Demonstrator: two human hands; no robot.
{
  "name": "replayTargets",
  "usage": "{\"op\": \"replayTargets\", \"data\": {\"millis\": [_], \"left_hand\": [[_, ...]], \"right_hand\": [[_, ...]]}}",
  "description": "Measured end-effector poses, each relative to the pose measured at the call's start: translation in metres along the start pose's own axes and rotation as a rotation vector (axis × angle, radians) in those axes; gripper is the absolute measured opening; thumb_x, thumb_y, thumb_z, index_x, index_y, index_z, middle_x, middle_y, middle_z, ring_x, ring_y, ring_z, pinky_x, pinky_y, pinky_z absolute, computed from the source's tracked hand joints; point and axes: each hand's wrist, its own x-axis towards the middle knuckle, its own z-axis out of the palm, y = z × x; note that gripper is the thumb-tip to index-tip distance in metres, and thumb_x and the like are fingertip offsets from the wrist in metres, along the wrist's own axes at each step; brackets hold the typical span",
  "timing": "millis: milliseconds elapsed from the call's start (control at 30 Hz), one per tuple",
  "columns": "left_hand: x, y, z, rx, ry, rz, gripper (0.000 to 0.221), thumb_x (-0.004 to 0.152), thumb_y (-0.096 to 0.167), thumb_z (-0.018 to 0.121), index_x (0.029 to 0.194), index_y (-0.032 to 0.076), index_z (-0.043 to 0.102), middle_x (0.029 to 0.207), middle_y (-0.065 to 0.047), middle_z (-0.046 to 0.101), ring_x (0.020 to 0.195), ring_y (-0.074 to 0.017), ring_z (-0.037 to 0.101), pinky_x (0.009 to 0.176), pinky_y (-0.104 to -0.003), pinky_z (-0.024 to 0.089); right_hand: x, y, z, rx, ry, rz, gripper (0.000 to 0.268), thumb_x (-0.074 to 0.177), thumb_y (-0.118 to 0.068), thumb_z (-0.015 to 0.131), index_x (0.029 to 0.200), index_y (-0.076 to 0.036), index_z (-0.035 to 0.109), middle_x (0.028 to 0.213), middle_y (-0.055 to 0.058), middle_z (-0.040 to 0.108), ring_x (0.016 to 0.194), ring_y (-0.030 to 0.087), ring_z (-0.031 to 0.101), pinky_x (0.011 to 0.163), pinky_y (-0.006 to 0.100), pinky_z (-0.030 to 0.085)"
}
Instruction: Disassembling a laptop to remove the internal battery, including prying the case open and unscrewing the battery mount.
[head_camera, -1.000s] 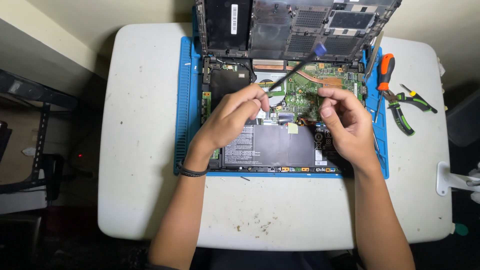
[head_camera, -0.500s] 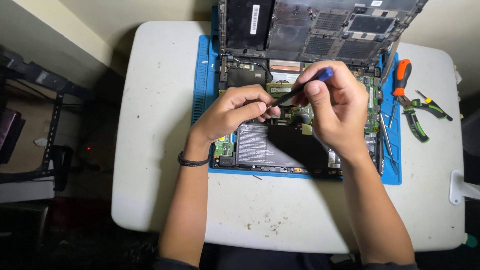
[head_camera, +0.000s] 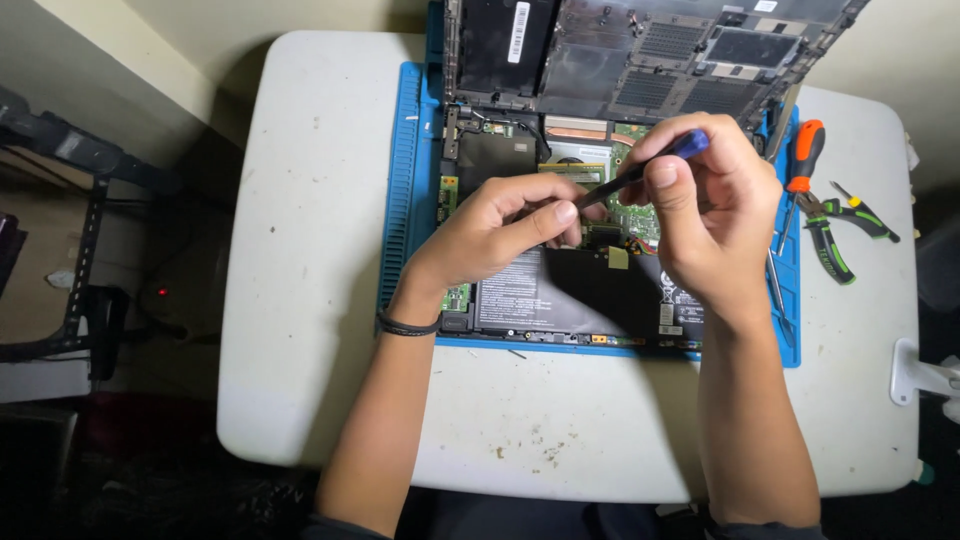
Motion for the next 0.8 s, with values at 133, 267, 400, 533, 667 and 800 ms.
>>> {"op": "replayTargets", "data": {"millis": [133,267,400,533,667,800], "left_hand": [[0.007,0.008,0.023,0.058,-0.027,-0.044,0.037,0.106,0.034,0.05,0.118,0.004,0.069,0.086,-0.003,0.063,0.084,-0.0101,0.061,0.073,-0.026,0.057],[0.012,-0.002,0.039,0.141,0.061,-0.031,0.025,0.104,0.023,0.056,0.114,0.004,0.068,0.098,-0.004,0.073,0.08,-0.0093,0.065,0.067,-0.025,0.059],[0.015,-0.005,0.052,0.197,0.1,-0.042,0.017,0.099,0.018,0.063,0.108,0.006,0.071,0.085,-0.001,0.069,0.065,-0.0094,0.063,0.061,-0.022,0.056],[0.021,-0.018,0.075,0.121,0.088,-0.056,0.017,0.097,0.015,0.065,0.11,0.005,0.069,0.085,-0.002,0.067,0.07,-0.0079,0.061,0.061,-0.026,0.066],[0.033,-0.019,0.088,0.139,0.053,-0.044,0.014,0.098,0.014,0.065,0.109,0.006,0.069,0.084,-0.001,0.069,0.067,-0.0082,0.064,0.062,-0.023,0.061],[0.037,-0.018,0.09,0.212,0.046,-0.009,0.012,0.1,0.014,0.06,0.107,0.005,0.064,0.084,-0.002,0.067,0.066,-0.0127,0.069,0.062,-0.025,0.06]], "right_hand": [[-0.014,0.001,-0.026,-0.07,-0.013,0.218,0.031,0.114,-0.027,0.052,0.112,0.003,0.055,0.1,0.015,0.062,0.077,0.021,0.064,0.074,0.028,0.053],[-0.031,0.012,-0.061,-0.012,-0.053,0.325,0.036,0.107,-0.03,0.059,0.117,0.004,0.061,0.103,0.014,0.064,0.081,0.02,0.064,0.077,0.028,0.054],[-0.053,0.032,-0.085,0.066,-0.012,0.339,0.056,0.096,-0.05,0.065,0.122,-0.001,0.061,0.093,0.008,0.064,0.076,0.013,0.062,0.076,0.026,0.059],[-0.059,0.032,-0.091,-0.013,0.026,0.336,0.039,0.102,-0.039,0.065,0.107,0.0,0.066,0.099,0.01,0.066,0.077,0.016,0.065,0.071,0.024,0.058],[-0.058,0.025,-0.098,-0.042,0.036,0.249,0.043,0.103,-0.042,0.06,0.106,0.001,0.064,0.097,0.014,0.067,0.087,0.021,0.068,0.075,0.028,0.059],[-0.068,0.025,-0.114,0.002,0.084,0.392,0.061,0.109,-0.052,0.044,0.112,0.007,0.062,0.091,0.017,0.064,0.076,0.021,0.061,0.072,0.029,0.053]]}}
